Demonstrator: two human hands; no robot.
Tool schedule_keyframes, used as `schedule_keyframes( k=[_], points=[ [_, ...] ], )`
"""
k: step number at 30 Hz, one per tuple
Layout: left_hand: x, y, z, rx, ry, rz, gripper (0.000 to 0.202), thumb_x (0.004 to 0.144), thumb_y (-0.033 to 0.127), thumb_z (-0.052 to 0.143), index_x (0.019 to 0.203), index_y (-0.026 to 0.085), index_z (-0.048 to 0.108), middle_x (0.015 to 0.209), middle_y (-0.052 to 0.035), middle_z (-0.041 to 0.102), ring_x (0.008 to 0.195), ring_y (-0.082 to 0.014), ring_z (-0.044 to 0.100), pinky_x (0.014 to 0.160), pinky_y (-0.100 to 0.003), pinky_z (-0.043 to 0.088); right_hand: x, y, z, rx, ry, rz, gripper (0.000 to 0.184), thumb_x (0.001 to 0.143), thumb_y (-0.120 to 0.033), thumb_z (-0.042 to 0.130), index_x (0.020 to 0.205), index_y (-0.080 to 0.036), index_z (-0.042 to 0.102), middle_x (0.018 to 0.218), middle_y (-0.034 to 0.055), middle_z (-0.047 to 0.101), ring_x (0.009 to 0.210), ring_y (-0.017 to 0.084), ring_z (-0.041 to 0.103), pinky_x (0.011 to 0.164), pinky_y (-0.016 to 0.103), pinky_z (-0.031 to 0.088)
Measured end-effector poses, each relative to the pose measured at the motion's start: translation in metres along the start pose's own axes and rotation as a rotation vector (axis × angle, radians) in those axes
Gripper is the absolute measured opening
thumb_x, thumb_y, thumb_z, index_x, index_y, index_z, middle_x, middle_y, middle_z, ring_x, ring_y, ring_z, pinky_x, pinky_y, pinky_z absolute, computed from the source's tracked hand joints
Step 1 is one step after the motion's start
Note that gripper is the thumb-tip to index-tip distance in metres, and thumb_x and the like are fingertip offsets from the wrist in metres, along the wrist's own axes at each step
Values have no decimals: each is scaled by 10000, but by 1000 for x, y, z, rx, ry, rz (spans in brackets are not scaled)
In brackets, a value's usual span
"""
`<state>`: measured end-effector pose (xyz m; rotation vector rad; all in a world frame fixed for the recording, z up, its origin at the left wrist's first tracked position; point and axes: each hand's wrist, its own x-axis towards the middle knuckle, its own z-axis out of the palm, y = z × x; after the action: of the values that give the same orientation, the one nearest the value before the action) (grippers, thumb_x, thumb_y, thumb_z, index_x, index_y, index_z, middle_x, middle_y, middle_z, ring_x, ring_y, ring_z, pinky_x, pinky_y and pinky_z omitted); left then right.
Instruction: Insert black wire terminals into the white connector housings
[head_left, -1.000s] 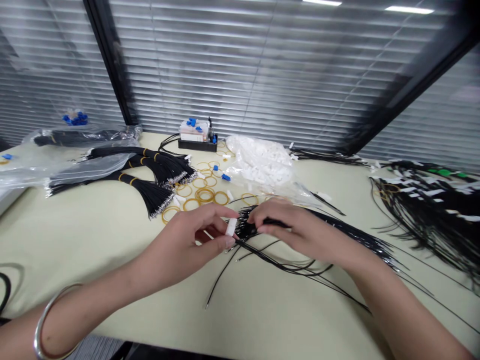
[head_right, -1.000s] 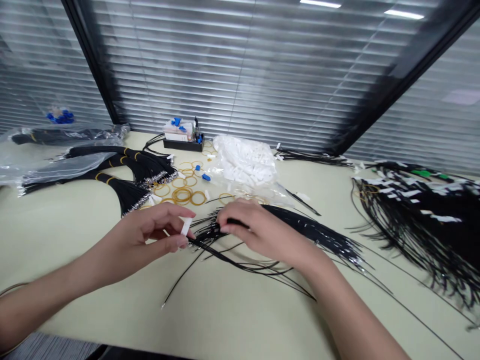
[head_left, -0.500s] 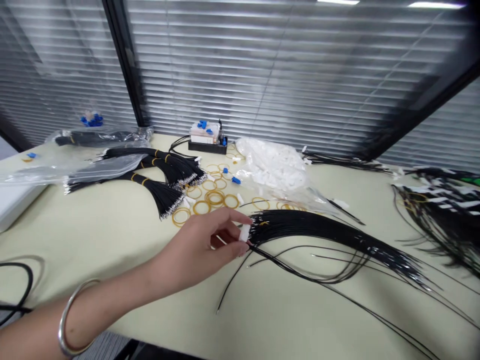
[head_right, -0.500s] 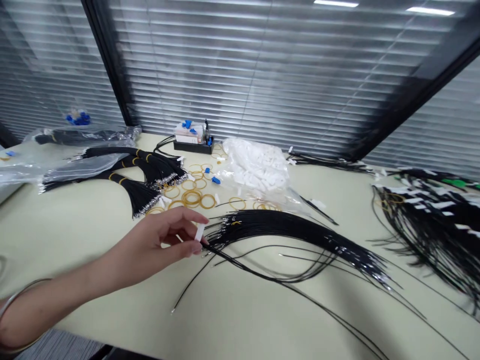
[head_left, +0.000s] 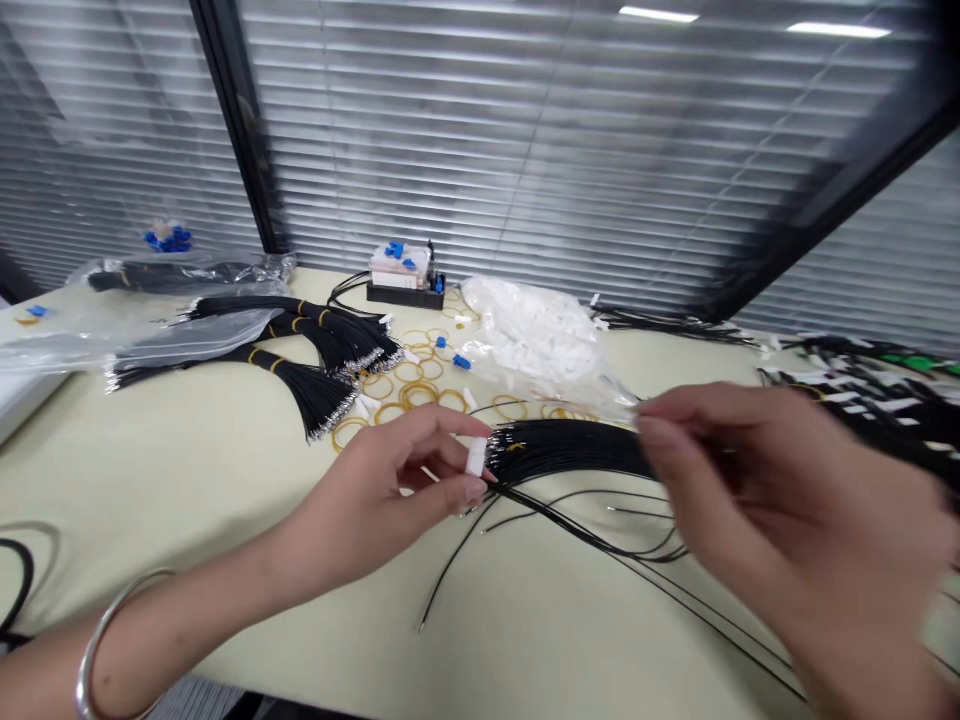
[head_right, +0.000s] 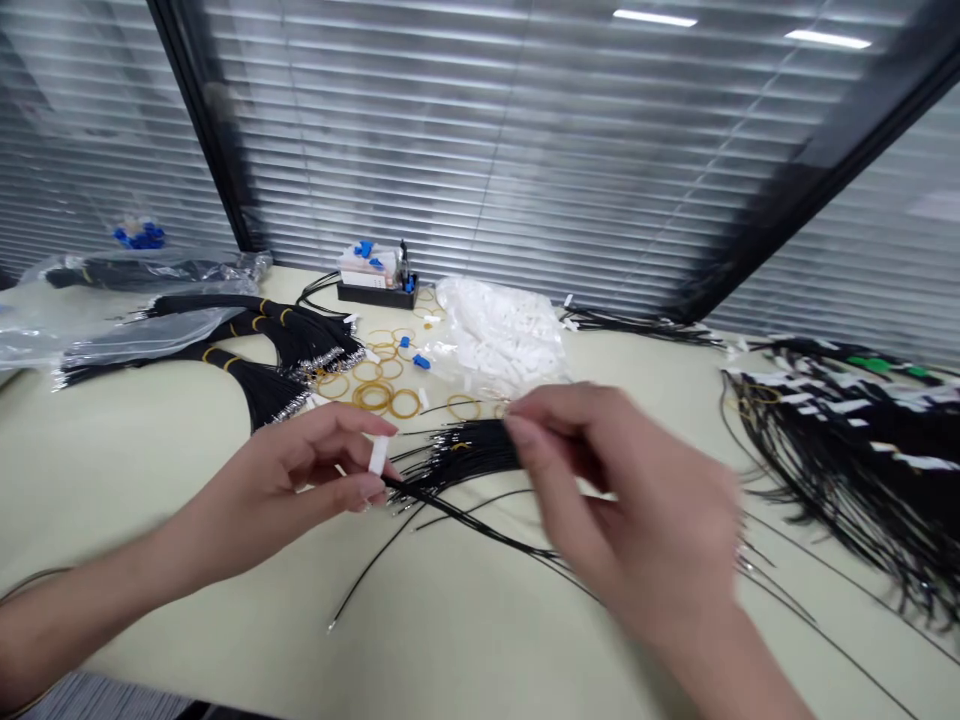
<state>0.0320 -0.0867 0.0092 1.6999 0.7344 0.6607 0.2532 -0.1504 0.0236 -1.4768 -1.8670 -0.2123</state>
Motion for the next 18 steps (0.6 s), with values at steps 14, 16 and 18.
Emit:
schedule_keyframes(
  k=[14, 16, 18],
  points=[
    [-2, 6, 3, -14, -23, 37, 242, 809, 184, 598, 1043, 208, 545, 723, 47, 606, 679, -69, 573, 624, -157, 460, -6, -21, 32, 262, -72, -66, 80, 871, -136, 475, 918, -188, 514, 733, -24, 557, 534, 16, 437, 427, 126, 320],
    [-2, 6, 3, -19, -25, 35, 239, 808, 184, 599, 1040, 210, 548, 722, 50, 596, 670, -64, 566, 625, -154, 462, -7, -22, 33, 286, -90, -88, 119, 870, -116, 467, 949, -194, 512, 768, -23, 569, 561, 18, 450, 452, 126, 334],
    [-2, 5, 3, -20, -26, 34, 235, 811, 189, 597, 1039, 212, 549, 727, 50, 588, 666, -62, 563, 629, -156, 465, -7, -22, 34, 298, -114, -94, 121, 871, -107, 463, 945, -193, 507, 765, -27, 570, 558, 18, 449, 464, 130, 338]
  ],
)
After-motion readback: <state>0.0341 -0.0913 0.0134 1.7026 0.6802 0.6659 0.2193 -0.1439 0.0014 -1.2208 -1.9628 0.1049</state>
